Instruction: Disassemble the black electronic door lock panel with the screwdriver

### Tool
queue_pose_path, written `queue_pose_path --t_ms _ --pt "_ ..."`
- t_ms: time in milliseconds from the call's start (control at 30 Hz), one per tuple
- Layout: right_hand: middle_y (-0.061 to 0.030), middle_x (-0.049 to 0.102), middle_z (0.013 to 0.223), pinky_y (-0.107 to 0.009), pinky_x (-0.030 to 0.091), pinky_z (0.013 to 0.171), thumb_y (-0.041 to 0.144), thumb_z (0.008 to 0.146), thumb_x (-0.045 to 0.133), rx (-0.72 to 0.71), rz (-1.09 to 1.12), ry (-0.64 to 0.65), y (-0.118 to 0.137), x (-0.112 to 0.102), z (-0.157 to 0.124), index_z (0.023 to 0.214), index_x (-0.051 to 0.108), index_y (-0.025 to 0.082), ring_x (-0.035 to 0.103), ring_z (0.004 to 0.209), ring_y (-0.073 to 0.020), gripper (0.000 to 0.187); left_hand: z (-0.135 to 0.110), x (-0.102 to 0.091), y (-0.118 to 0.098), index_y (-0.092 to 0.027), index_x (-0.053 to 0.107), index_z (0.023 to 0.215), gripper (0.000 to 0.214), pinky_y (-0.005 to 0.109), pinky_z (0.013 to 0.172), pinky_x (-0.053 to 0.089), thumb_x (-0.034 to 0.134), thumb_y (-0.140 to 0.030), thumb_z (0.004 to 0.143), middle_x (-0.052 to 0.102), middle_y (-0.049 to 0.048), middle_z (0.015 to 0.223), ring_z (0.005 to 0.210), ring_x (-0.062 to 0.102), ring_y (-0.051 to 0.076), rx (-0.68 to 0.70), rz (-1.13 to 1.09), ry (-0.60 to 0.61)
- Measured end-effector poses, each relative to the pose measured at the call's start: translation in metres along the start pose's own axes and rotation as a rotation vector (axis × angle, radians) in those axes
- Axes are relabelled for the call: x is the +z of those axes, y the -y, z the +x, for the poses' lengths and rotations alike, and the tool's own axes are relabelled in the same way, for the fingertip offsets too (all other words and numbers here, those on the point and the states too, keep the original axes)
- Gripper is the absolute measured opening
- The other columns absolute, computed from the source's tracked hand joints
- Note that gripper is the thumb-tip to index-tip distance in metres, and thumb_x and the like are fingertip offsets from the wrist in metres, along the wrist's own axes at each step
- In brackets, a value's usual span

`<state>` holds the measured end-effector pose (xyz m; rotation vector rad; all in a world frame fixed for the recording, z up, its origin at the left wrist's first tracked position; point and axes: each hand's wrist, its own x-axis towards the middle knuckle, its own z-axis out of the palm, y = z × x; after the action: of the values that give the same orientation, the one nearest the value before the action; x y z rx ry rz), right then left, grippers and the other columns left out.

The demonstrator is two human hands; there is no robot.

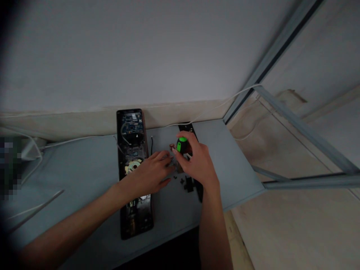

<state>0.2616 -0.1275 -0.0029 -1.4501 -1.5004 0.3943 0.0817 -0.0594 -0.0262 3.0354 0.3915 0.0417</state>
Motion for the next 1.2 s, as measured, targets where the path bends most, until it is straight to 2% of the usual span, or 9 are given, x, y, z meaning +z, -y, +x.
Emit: queue_pose_path --t_ms 133,333,500,633,800,967,1200 --pt "0.0006 0.075 0.097 -0.029 0.064 0.076 0.024 0.087 0.072 0.009 0.015 -0.014 -0.003 -0.005 -0.004 0.123 0.054 0.029 0.077 0.083 -0.0169 0.040 0.008 0.002 -0.005 -0.012 0.075 0.112 0.028 0.050 0.105 0.046 0.074 -0.026 0.088 0.071 0.0171 0.118 0.125 0.055 0.037 0.035 0.035 0.053" --pt "-0.0001 0.075 0.099 -0.030 0.065 0.077 0.024 0.088 0.071 -0.002 0.007 -0.022 -0.006 -0.011 -0.010 0.124 0.054 0.029 0.077 0.084 -0.0174 0.040 0.010 0.002 -0.009 -0.015 0.078 0.106 0.021 0.048 0.103 0.045 0.068 -0.028 0.093 0.071 0.0154 0.117 0.123 0.053 0.036 0.031 0.070 0.091" --pt "0.0004 0.075 0.099 -0.030 0.065 0.076 0.024 0.087 0.072 -0.018 0.011 -0.043 -0.006 -0.013 -0.009 0.124 0.054 0.029 0.077 0.083 -0.0175 0.042 0.011 0.001 -0.009 -0.015 0.079 0.103 0.018 0.048 0.103 0.047 0.071 -0.027 0.091 0.071 0.0152 0.114 0.122 0.055 0.035 0.057 0.067 0.067" --pt "0.0008 0.075 0.096 -0.029 0.065 0.075 0.024 0.086 0.073 -0.033 0.032 -0.066 -0.002 -0.013 -0.006 0.122 0.054 0.028 0.077 0.082 -0.0174 0.041 0.017 -0.003 -0.009 -0.014 0.078 0.103 0.020 0.046 0.106 0.049 0.075 -0.028 0.090 0.073 0.0149 0.111 0.122 0.058 0.034 -0.016 0.022 0.031" --pt "0.0001 0.076 0.097 -0.031 0.066 0.076 0.024 0.087 0.074 -0.061 0.067 -0.096 0.006 -0.013 -0.003 0.123 0.055 0.029 0.078 0.084 -0.0178 0.041 0.025 -0.003 -0.004 -0.014 0.079 0.089 0.019 0.046 0.113 0.048 0.081 -0.033 0.086 0.076 0.0143 0.106 0.124 0.060 0.033 -0.152 -0.094 0.050" --pt "0.0007 0.076 0.096 -0.033 0.067 0.076 0.023 0.086 0.075 -0.071 0.082 -0.114 0.012 -0.013 0.000 0.125 0.053 0.031 0.077 0.083 -0.0183 0.045 0.028 0.002 0.003 -0.014 0.078 0.083 0.014 0.045 0.113 0.049 0.075 -0.026 0.090 0.077 0.0132 0.096 0.120 0.064 0.030 -0.136 -0.120 -0.002" --pt "-0.0007 0.076 0.098 -0.035 0.067 0.077 0.027 0.088 0.073 -0.070 0.048 -0.109 0.009 -0.012 0.003 0.124 0.053 0.030 0.078 0.086 -0.0201 0.041 0.028 0.003 0.006 -0.016 0.075 0.079 0.007 0.044 0.106 0.054 0.076 -0.017 0.087 0.076 0.0111 0.095 0.120 0.064 0.029 -0.131 -0.070 0.016"
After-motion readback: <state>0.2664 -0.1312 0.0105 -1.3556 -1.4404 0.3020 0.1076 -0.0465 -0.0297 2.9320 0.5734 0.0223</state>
